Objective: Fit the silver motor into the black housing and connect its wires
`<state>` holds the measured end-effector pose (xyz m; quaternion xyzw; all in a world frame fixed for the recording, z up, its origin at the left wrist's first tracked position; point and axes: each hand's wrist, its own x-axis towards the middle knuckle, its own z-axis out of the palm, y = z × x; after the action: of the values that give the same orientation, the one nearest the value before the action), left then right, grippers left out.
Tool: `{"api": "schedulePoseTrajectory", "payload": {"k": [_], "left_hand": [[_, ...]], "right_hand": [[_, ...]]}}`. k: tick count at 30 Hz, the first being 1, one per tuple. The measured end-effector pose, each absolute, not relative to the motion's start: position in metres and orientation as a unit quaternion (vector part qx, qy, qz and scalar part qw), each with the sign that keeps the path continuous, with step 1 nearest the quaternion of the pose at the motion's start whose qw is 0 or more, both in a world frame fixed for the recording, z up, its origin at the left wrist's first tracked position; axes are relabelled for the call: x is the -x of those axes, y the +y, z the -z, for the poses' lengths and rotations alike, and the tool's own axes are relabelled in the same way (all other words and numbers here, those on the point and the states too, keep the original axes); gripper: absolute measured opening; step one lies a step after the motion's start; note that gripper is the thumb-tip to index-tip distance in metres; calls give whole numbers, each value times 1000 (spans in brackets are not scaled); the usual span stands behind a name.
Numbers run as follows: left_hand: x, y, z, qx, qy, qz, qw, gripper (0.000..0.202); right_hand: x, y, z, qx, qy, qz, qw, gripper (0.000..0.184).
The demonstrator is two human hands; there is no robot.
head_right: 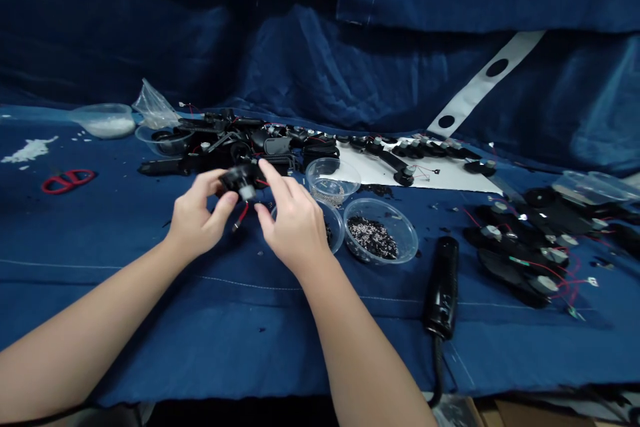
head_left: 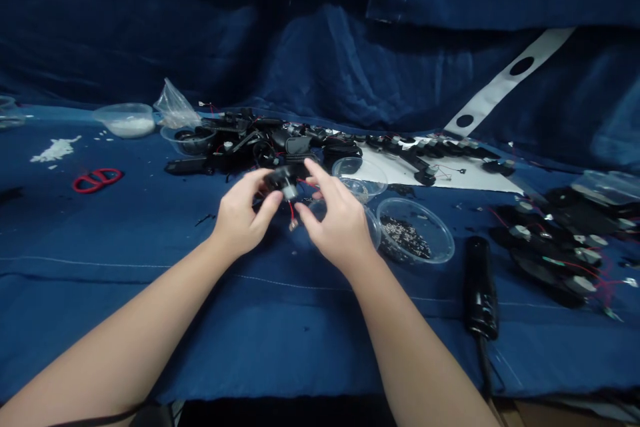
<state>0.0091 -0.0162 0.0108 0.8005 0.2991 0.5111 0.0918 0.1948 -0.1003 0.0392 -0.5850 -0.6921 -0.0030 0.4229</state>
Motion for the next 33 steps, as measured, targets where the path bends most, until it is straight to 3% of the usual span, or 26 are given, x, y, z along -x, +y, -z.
{"api": "schedulePoseTrajectory", "payload": {"k": [4,6,12,20,25,29,33], "left_hand": [[-9,-4,-5,-660,411,-595,203,36],[-12,1,-2,-614,419,-618,255,31],[-22,1,4,-583,406,-626,322,22],[-27,9,12,-466,469,-590,463,21],[-29,9,14,-438,447,-589,512,24],[-28,10,15,-443,448,-589,506,27],[-28,11,16,-449,455,-583,502,30]], "right_hand": [[-197,-97,-37,619,-650,29,440,45],[-197,-96,-36,640,-656,12,401,40],[-195,-101,-38,657,-702,-55,268,47],[-192,-100,-39,653,-703,-84,269,45],[-201,-98,-48,689,-660,-60,294,26],[-217,-101,-53,736,-648,-64,188,23],[-224,-104,-46,703,-704,-81,62,37]]}}
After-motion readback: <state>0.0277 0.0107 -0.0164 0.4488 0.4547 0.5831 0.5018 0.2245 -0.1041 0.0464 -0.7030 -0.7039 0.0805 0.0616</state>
